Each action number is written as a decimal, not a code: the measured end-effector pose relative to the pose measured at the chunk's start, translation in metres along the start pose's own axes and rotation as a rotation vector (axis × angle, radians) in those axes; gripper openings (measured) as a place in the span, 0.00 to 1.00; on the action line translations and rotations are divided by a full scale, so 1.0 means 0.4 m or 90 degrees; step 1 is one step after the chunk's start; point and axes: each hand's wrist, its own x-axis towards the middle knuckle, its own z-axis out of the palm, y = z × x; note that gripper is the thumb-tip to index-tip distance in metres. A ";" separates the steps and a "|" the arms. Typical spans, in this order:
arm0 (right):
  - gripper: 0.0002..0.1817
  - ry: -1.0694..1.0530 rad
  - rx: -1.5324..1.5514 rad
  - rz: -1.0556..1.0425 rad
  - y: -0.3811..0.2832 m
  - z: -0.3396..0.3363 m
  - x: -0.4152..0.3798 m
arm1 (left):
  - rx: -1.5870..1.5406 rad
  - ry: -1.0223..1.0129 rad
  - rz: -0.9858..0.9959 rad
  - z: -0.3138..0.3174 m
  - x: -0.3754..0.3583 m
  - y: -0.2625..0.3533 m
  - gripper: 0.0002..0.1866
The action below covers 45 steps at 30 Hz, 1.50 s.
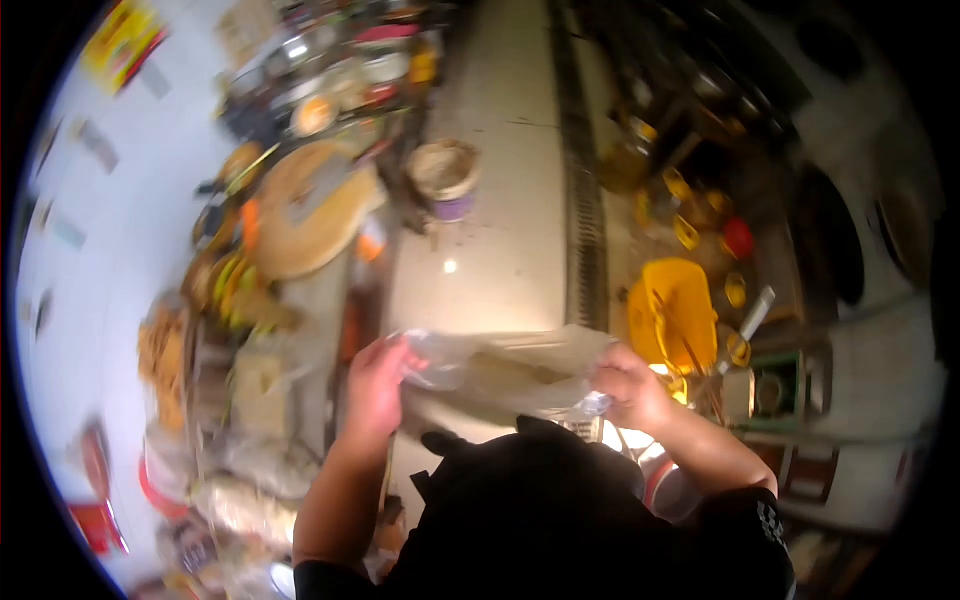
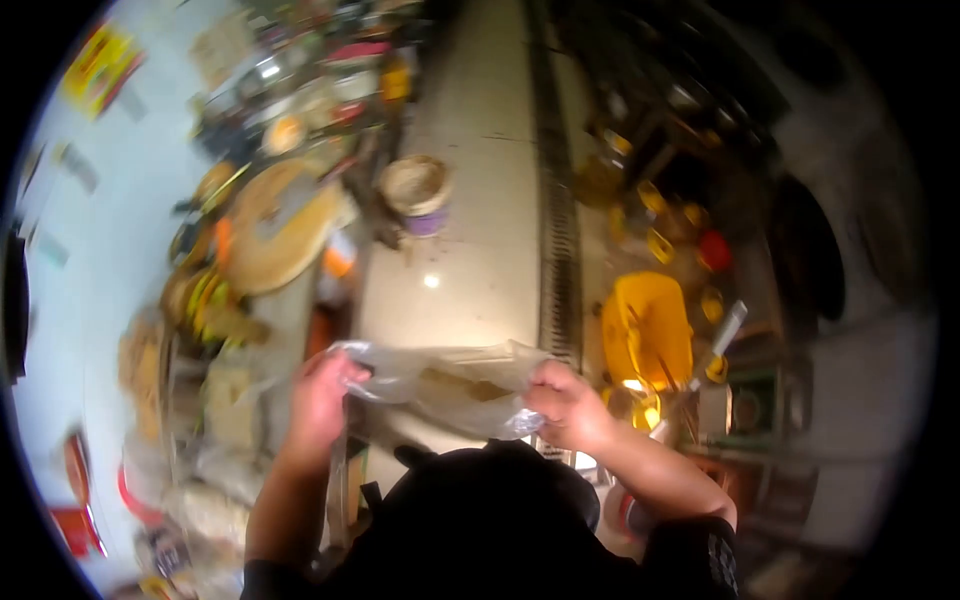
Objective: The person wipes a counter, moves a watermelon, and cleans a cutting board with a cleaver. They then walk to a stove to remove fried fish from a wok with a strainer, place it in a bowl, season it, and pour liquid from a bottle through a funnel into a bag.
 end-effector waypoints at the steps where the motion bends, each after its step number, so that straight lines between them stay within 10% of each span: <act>1: 0.18 0.004 -0.008 0.028 0.041 -0.018 -0.055 | -0.076 -0.036 -0.031 0.044 0.027 -0.019 0.10; 12: 0.09 0.117 -0.105 0.506 0.280 -0.088 -0.420 | 0.008 -0.175 -0.196 0.460 0.139 -0.132 0.08; 18: 0.23 -0.099 0.083 0.803 0.394 -0.109 -0.345 | 0.039 -0.228 -0.165 0.546 0.197 -0.110 0.08; 26: 0.13 0.145 0.242 0.841 0.543 -0.119 -0.192 | 0.045 -0.241 -0.139 0.576 0.347 -0.064 0.10; 31: 0.29 0.188 0.220 0.804 0.629 -0.139 -0.162 | 0.021 -0.256 -0.149 0.627 0.441 -0.045 0.10; 38: 0.26 0.143 0.156 0.835 0.877 -0.171 -0.126 | 0.064 -0.241 -0.142 0.784 0.594 -0.052 0.10; 41: 0.23 0.169 0.285 0.822 1.015 -0.191 -0.090 | 0.066 -0.213 -0.154 0.854 0.678 -0.065 0.10; 43: 0.21 0.495 0.811 0.827 1.086 -0.213 -0.051 | 0.098 -0.187 -0.157 0.907 0.727 -0.063 0.09; 45: 0.21 0.553 0.921 0.813 1.144 -0.269 -0.025 | 0.137 -0.131 -0.160 0.953 0.777 -0.063 0.08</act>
